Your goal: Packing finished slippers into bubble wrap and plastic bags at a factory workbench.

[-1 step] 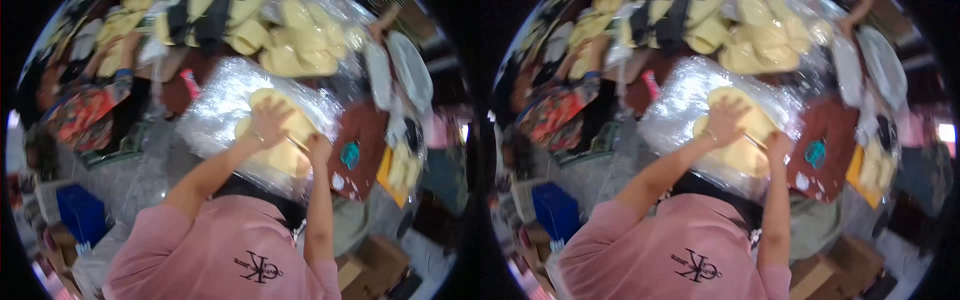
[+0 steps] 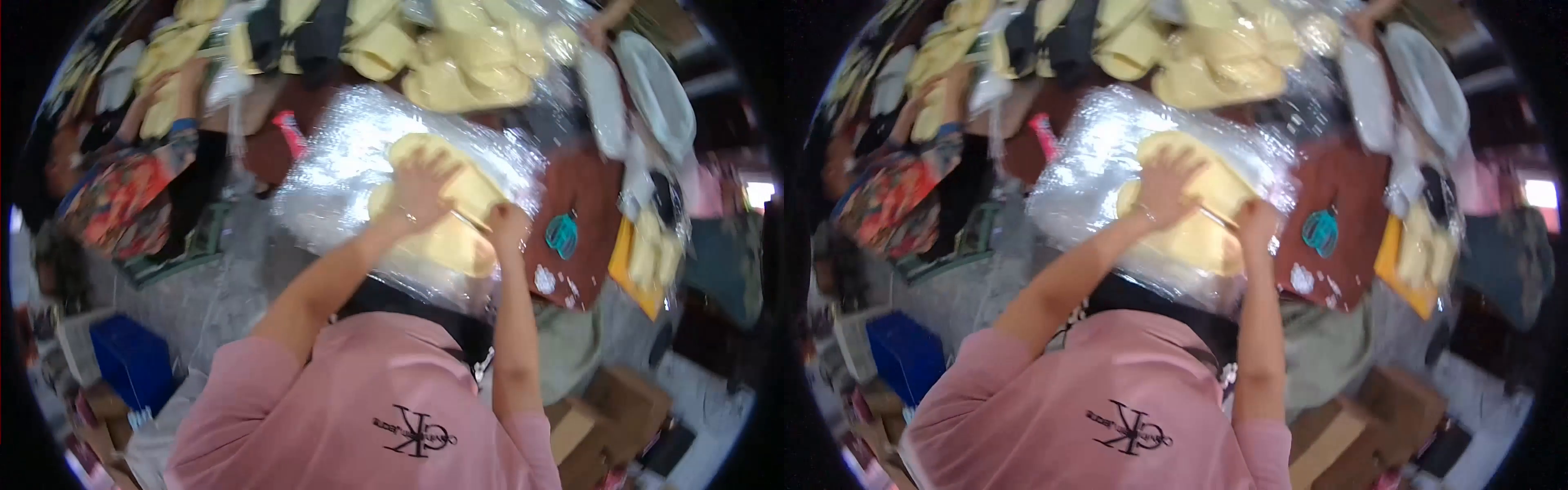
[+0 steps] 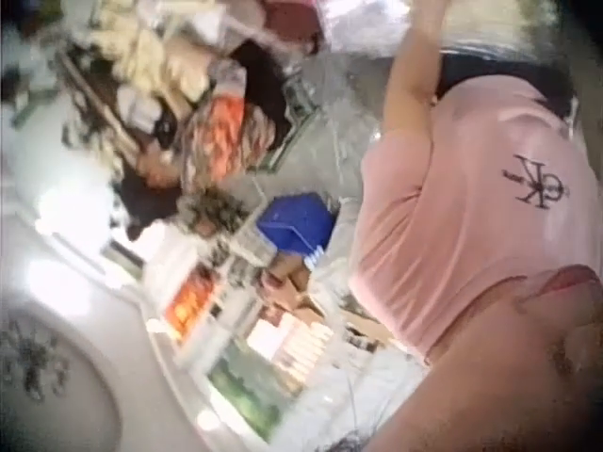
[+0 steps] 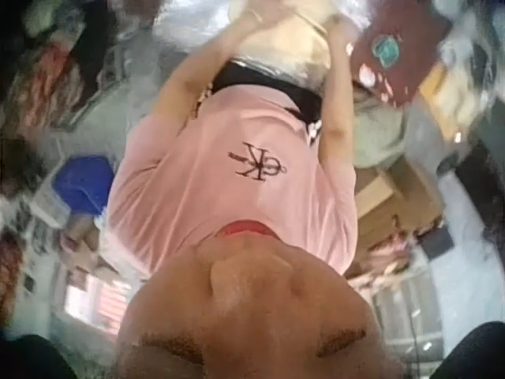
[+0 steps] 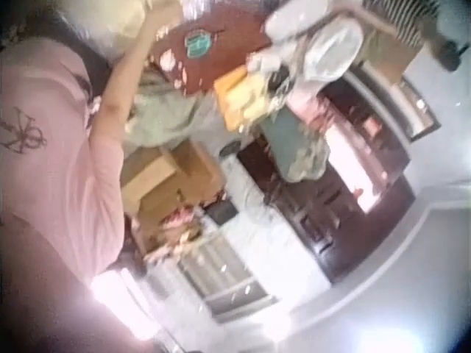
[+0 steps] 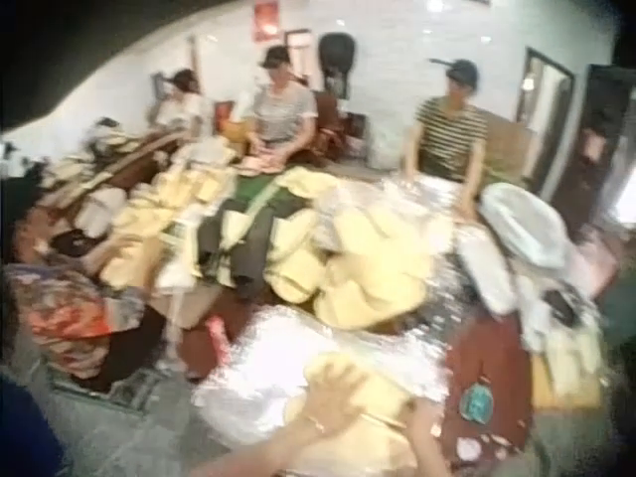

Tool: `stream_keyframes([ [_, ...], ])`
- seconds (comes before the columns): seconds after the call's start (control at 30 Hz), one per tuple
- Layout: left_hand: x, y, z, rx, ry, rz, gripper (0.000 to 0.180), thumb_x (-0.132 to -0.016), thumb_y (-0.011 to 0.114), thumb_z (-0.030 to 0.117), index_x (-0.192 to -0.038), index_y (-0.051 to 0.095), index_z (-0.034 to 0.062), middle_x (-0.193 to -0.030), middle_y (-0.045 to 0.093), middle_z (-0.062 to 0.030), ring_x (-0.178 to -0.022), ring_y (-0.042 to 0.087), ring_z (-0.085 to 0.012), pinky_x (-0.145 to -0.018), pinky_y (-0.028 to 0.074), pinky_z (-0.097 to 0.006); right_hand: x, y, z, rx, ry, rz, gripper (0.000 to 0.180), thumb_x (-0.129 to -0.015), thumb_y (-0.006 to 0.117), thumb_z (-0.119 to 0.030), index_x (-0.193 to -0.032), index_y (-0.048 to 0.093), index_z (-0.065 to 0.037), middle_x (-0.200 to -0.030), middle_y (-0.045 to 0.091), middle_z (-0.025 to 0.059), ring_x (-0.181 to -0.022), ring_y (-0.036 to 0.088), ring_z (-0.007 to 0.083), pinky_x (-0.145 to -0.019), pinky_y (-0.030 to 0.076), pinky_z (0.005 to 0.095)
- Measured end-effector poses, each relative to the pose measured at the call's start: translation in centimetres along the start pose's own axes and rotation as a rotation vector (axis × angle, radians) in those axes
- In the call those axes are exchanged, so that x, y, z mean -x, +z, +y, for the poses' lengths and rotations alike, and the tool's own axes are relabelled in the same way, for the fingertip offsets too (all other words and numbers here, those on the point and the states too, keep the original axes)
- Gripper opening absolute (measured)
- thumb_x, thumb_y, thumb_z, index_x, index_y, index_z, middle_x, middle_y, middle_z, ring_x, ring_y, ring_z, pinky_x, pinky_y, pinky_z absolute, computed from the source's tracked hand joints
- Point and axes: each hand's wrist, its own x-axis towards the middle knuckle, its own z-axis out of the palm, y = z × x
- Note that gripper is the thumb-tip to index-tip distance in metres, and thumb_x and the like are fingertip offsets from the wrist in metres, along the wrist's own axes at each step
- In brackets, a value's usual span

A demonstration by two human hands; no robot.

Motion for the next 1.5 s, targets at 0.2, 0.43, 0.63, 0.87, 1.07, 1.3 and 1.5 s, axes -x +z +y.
stream_keyframes([
  [0.2, 0.3, 1.0, -0.2, -0.018, -0.014, -0.043, 0.062, -0.074, 0.054, 0.04, -0.131, 0.032, 0.0293, -0.137, 0.026, -0.0078, -0.126, 0.018, -0.0381, -0.098, 0.013, -0.053, 2.7, 0.7, 0.5, -0.554, -0.058, 0.276, 0.006, -0.072, 0.062, -0.006, -0.075, 0.06, -0.002, -0.068, 0.051, 0.0085, -0.059, 0.049, 0.0194, -0.057, 0.041, 0.0306],
  [0.43, 0.5, 0.8, 0.4, 0.0, 0.007, -0.015, 0.06, -0.075, 0.053, 0.037, -0.13, 0.033, 0.028, -0.137, 0.027, -0.0078, -0.126, 0.017, -0.038, -0.099, 0.013, -0.052, 1.7, -0.7, 1.2, -0.307, -0.264, 0.3, 0.007, -0.071, 0.063, -0.007, -0.078, 0.062, -0.004, -0.07, 0.052, 0.006, -0.06, 0.051, 0.017, -0.057, 0.042, 0.0296],
  [0.63, 0.5, 1.0, 0.2, -0.019, 0.015, -0.017, 0.06, -0.075, 0.054, 0.036, -0.13, 0.033, 0.0281, -0.137, 0.027, -0.0078, -0.126, 0.017, -0.0381, -0.098, 0.014, -0.052, 0.3, -1.8, 0.4, -0.101, -0.293, 0.176, 0.009, -0.066, 0.064, -0.016, -0.074, 0.063, -0.014, -0.076, 0.055, -0.0007, -0.082, 0.048, 0.0204, -0.072, 0.034, 0.0357],
  [0.87, 0.4, 1.0, 0.2, 0.003, 0.014, -0.006, 0.06, -0.074, 0.054, 0.037, -0.13, 0.033, 0.0292, -0.136, 0.028, -0.0081, -0.126, 0.017, -0.0387, -0.098, 0.013, -0.052, -2.3, -3.2, 0.8, 0.022, -0.517, -0.065, 0.007, -0.066, 0.062, -0.019, -0.072, 0.062, -0.015, -0.078, 0.055, 0.0001, -0.085, 0.048, 0.0209, -0.076, 0.034, 0.0381],
  [1.07, 0.4, 0.8, 0.4, -0.012, 0.01, -0.034, 0.061, -0.074, 0.055, 0.034, -0.13, 0.034, 0.025, -0.137, 0.026, -0.0076, -0.126, 0.016, -0.0375, -0.098, 0.013, -0.053, -3.0, -3.2, 0.6, 0.129, -0.578, -0.121, 0.007, -0.067, 0.061, -0.019, -0.072, 0.06, -0.015, -0.078, 0.054, 0.0004, -0.086, 0.047, 0.0207, -0.076, 0.034, 0.0377],
  [1.3, 0.5, 0.6, 0.3, -0.012, 0.007, -0.035, 0.061, -0.074, 0.054, 0.035, -0.131, 0.033, 0.0253, -0.137, 0.026, -0.0072, -0.126, 0.016, -0.0366, -0.099, 0.013, -0.053, -2.6, -2.6, 0.8, 0.15, -0.659, -0.068, 0.006, -0.069, 0.059, -0.019, -0.072, 0.059, -0.013, -0.079, 0.051, 0.0022, -0.087, 0.047, 0.0227, -0.077, 0.034, 0.0407],
  [1.5, 0.4, 0.8, 0.4, -0.016, 0.017, -0.027, 0.06, -0.075, 0.054, 0.035, -0.131, 0.033, 0.0252, -0.137, 0.026, -0.0071, -0.126, 0.016, -0.0366, -0.099, 0.012, -0.053, -2.0, -1.4, 2.4, -0.142, -0.658, 0.016, 0.012, -0.068, 0.06, -0.009, -0.079, 0.056, -0.009, -0.079, 0.051, 0.0062, -0.084, 0.047, 0.0262, -0.076, 0.037, 0.0385],
])
